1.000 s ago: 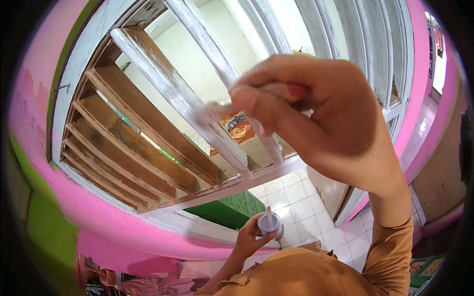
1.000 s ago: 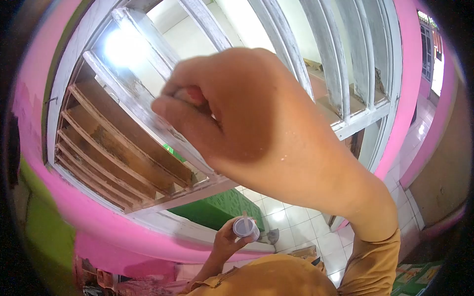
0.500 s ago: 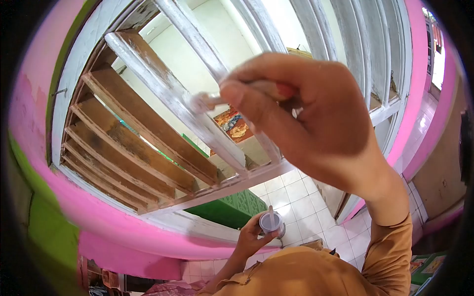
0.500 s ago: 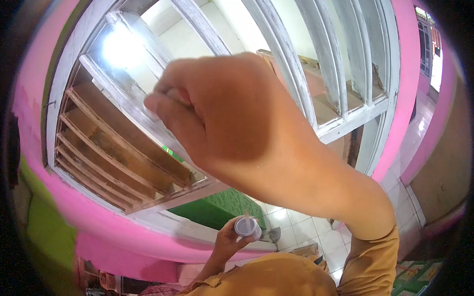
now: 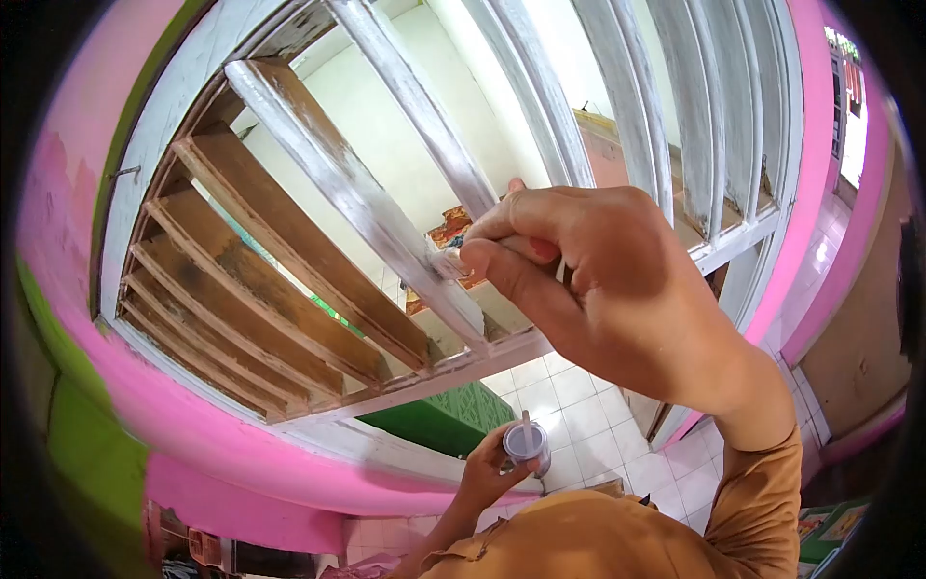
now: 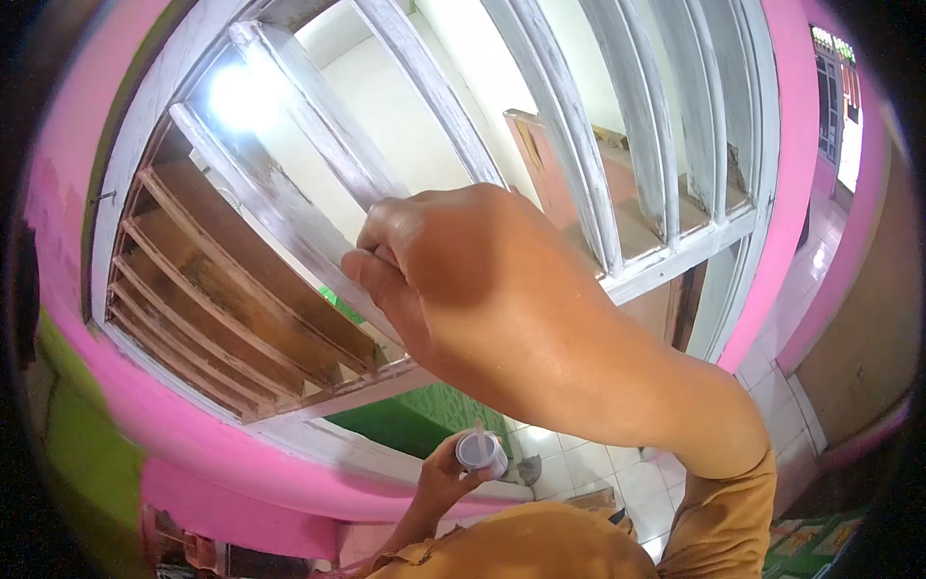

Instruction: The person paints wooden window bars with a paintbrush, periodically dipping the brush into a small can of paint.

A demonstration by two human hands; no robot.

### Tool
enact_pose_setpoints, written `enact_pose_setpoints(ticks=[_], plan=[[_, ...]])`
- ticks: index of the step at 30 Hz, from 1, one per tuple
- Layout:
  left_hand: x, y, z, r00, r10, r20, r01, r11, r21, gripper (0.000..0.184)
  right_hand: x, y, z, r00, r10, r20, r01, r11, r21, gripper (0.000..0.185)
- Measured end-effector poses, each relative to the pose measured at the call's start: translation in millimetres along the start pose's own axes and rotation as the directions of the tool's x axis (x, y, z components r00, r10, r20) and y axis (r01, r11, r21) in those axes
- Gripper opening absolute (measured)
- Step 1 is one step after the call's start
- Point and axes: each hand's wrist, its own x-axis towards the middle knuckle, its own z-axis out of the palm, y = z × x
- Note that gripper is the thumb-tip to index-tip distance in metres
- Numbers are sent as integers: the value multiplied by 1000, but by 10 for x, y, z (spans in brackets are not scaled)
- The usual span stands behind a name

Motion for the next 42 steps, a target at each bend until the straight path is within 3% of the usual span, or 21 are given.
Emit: enact_pose_setpoints(ticks=[2, 6, 7, 12, 25, 40, 42], plan=[[-8, -30, -17, 1000, 8, 13, -8, 1000, -6, 67, 63, -34, -26, 998, 58, -20, -53, 975, 217, 15], [7, -55, -42, 1000, -5, 18, 5, 1000, -14, 68, 284, -41, 13, 987, 21, -160, 19, 969, 245, 15], [12, -51, -45, 1000, -3, 19, 3, 1000, -13, 68, 365, -18, 28, 961, -113, -254, 160, 972, 173, 15], [24, 72, -5, 999, 21, 28, -20, 1000, -17, 65, 719, -36, 26, 816, -376, -440, 415, 910, -8, 16], [25, -28, -76, 999, 40, 21, -39, 998, -57, 67, 860, -73, 40, 740, -479, -472, 478, 868, -130, 19], [15, -76, -109, 999, 40, -14, -41, 997, -63, 69, 866, -134, -3, 764, -479, -433, 456, 875, -163, 25], [20, -52, -128, 1000, -8, -9, 7, 998, -62, 69, 872, -126, 43, 722, -514, -463, 439, 858, -267, 26]])
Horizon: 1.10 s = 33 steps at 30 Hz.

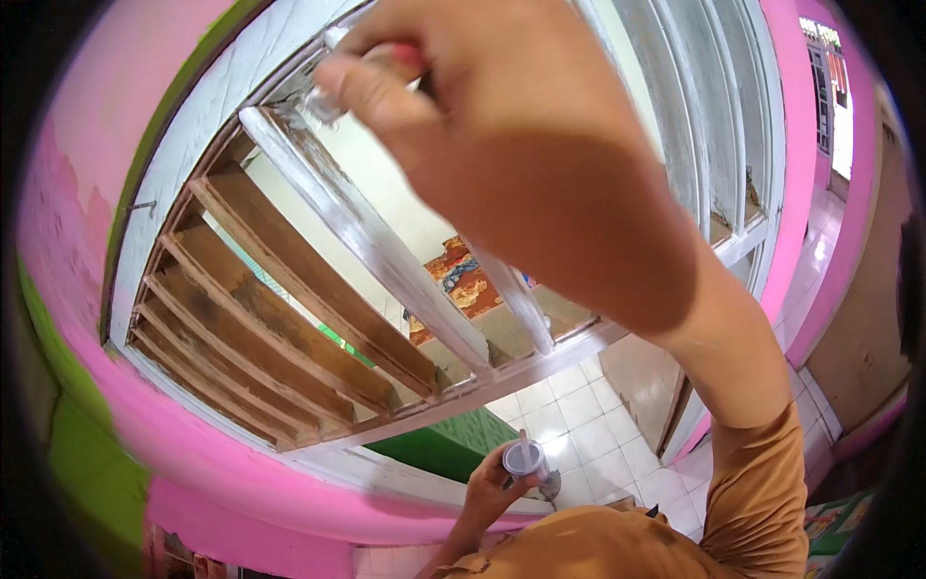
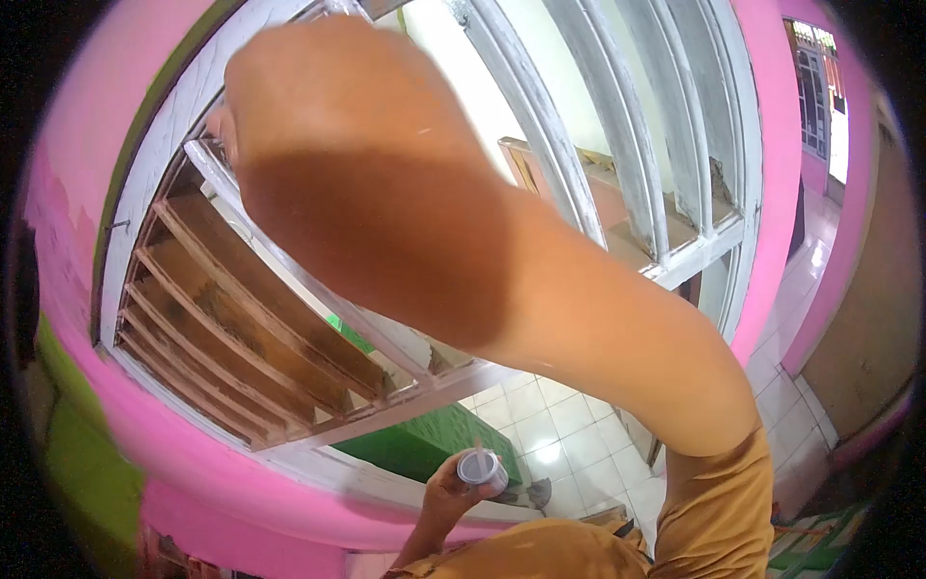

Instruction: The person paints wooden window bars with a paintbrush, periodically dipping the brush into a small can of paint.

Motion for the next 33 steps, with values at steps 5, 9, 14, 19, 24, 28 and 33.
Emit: enact_pose_setpoints(ticks=[5, 9, 14, 19, 24, 28, 33], plan=[[13, 1, -14, 1000, -11, 15, 11, 1000, -4, 68, 67, 80, -10, 975, -158, -155, 159, 987, -4, 27], [10, -15, 5, 1000, 0, 12, 0, 1000, -24, 68, 93, 74, -16, 983, -122, -134, 139, 982, 128, 27], [24, 58, 18, 1000, 0, 21, 0, 1000, 19, 68, 111, 14, -98, 994, 92, -65, -78, 979, 186, 25], [9, -12, 19, 999, 28, 17, -28, 1000, 3, 67, -32, 40, -112, 997, 79, -23, -73, 977, 199, 25], [-7, 26, 10, 999, 19, 37, -20, 999, 47, 67, -95, 48, -151, 997, 77, 0, -75, 977, 201, 24], [-18, 31, 31, 998, 35, 42, -36, 999, 15, 66, -129, 35, -168, 997, 70, 23, -73, 976, 204, 23], [-51, 46, 49, 1000, 5, 29, -7, 999, 54, 66, -135, 33, -256, 997, 71, 43, -78, 976, 206, 23]])
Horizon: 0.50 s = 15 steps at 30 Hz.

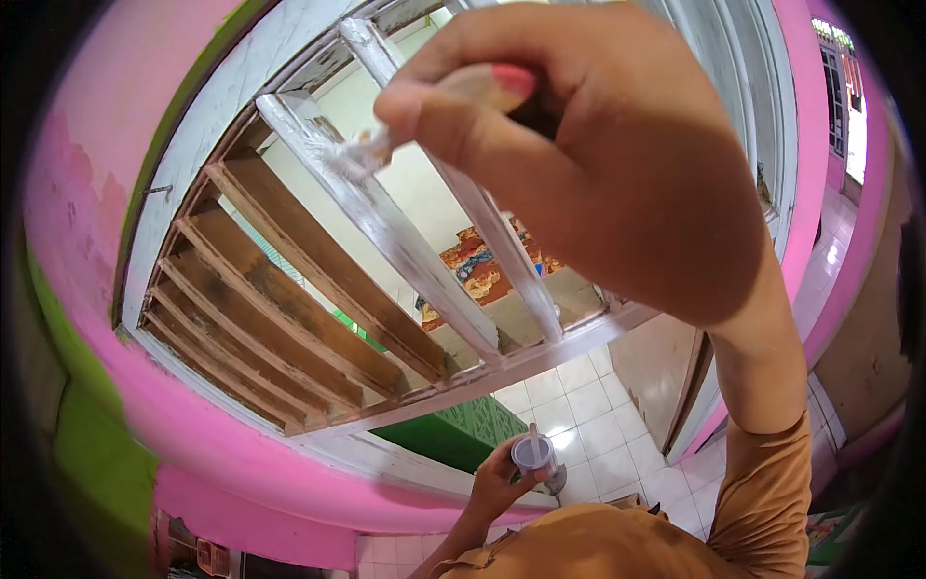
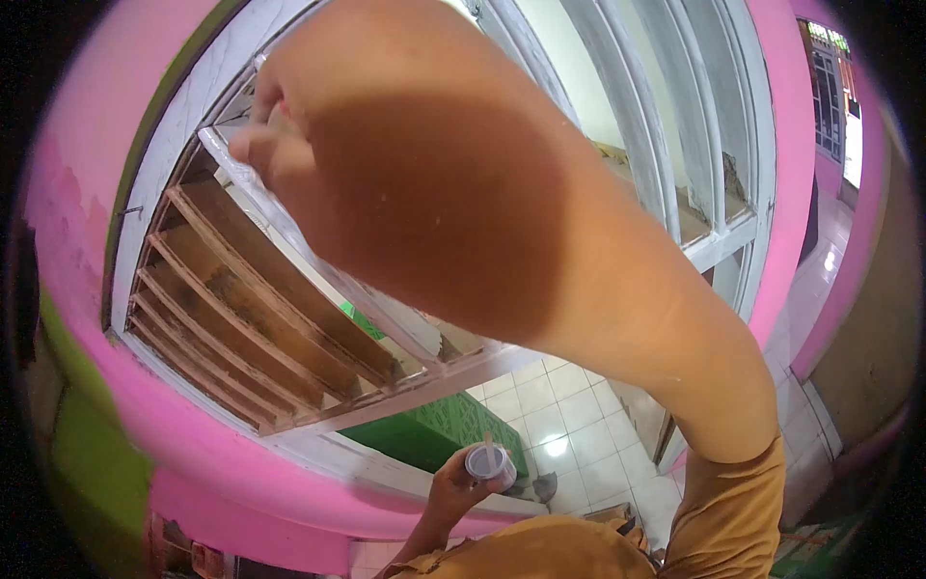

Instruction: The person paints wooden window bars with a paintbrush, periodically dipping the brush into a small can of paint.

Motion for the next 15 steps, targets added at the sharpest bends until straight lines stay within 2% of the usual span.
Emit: enact_pose_setpoints(ticks=[8, 13, 15], plan=[[1, 25, 2, 1000, 11, -1, -11, 1000, -26, 67, 98, -57, -57, 1000, -18, 25, 18, 999, 28, 21], [-44, 11, -16, 1000, 21, -13, -21, 1000, -22, 68, 117, -50, -136, 991, -41, 126, 36, 998, 45, 21], [-59, 20, -33, 1000, 4, -5, -4, 1000, 14, 68, 110, -47, -140, 995, -69, 71, 63, 994, 86, 20]])
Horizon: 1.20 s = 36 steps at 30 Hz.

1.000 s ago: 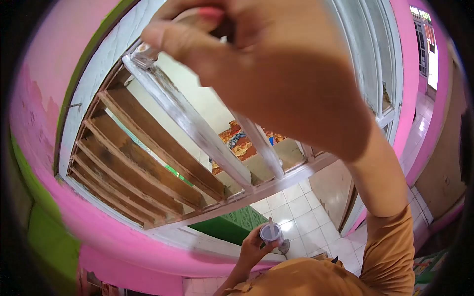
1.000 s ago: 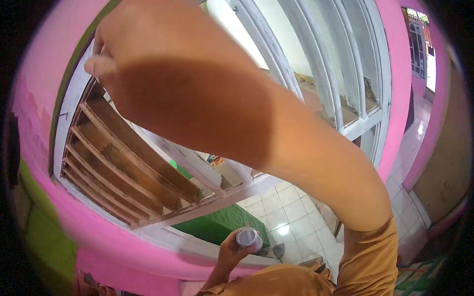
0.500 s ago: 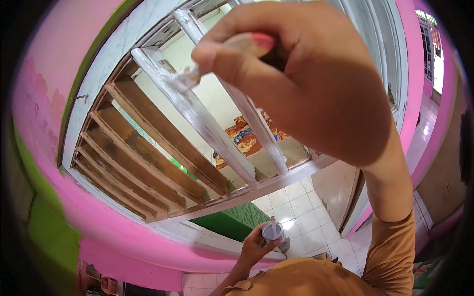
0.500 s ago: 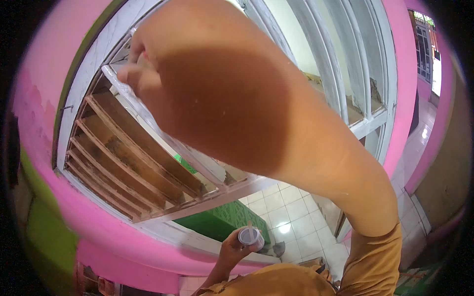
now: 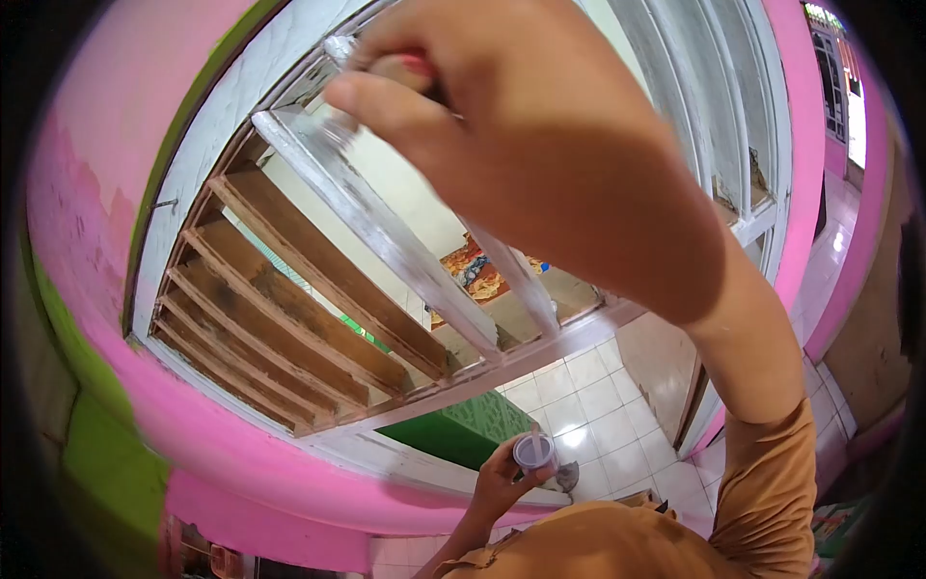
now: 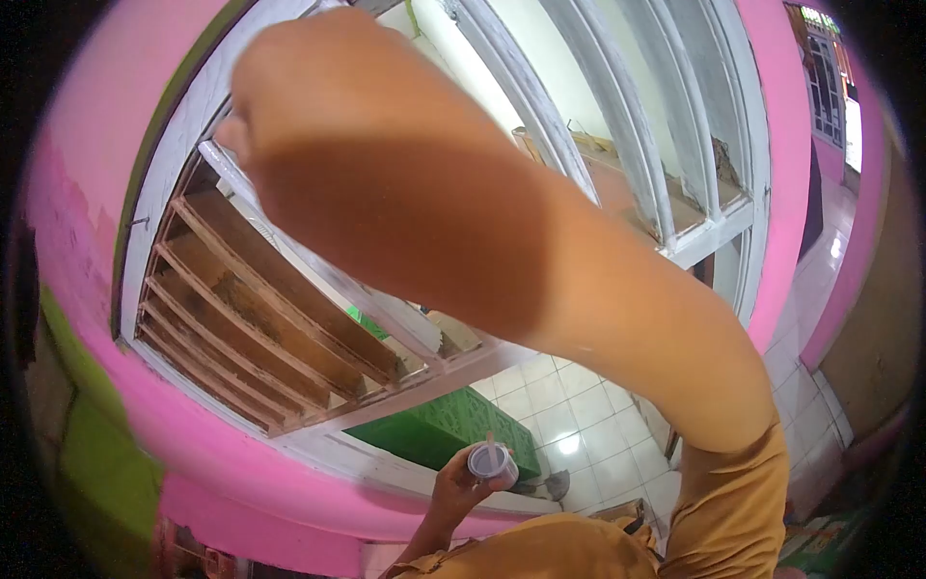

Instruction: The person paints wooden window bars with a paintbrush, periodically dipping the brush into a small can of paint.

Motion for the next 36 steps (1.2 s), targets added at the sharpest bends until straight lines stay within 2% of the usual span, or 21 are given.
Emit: enact_pose_setpoints(ticks=[1, 5, 8, 16, 18, 22, 25, 28, 33, 36], plan=[[-8, 19, 2, 1000, -5, 3, 5, 1000, 6, 68, -4, -3, 9, 999, -23, -49, 24, 999, 28, 20], [-4, 32, -3, 1000, 26, 2, -26, 1000, -11, 68, 40, -85, 151, 993, -1, -121, -9, 996, -84, 19], [-24, 5, 0, 999, 44, -3, -44, 999, -29, 68, 17, 6, 188, 993, -8, -120, -6, 994, -111, 18], [-40, 44, -17, 1000, -12, 3, 12, 1000, 2, 68, -43, 88, 234, 983, -152, -103, 128, 969, -213, 15], [-23, 20, -10, 999, 40, -6, -40, 998, -42, 67, -72, 121, 233, 978, -189, -83, 164, 956, -243, 14], [-20, 40, -5, 999, 33, 22, -32, 999, -24, 67, -21, 99, 247, 967, -247, -63, 214, 921, -327, 12], [-31, 34, -12, 1000, 13, 26, -13, 1000, -14, 67, 79, 110, 202, 919, -394, 5, 357, 827, -435, 14], [-32, 12, -24, 1000, 9, 17, -9, 1000, -12, 67, 108, 282, 293, 821, -567, -68, 514, 786, -343, 16], [-78, -87, -68, 999, 47, 25, -47, 999, 12, 68, -66, 237, 276, 932, -355, -70, 322, 902, -287, 14], [-99, -43, -65, 1000, 16, 14, -17, 999, 29, 68, -157, 243, 281, 968, -236, -84, 208, 944, -258, 14]])
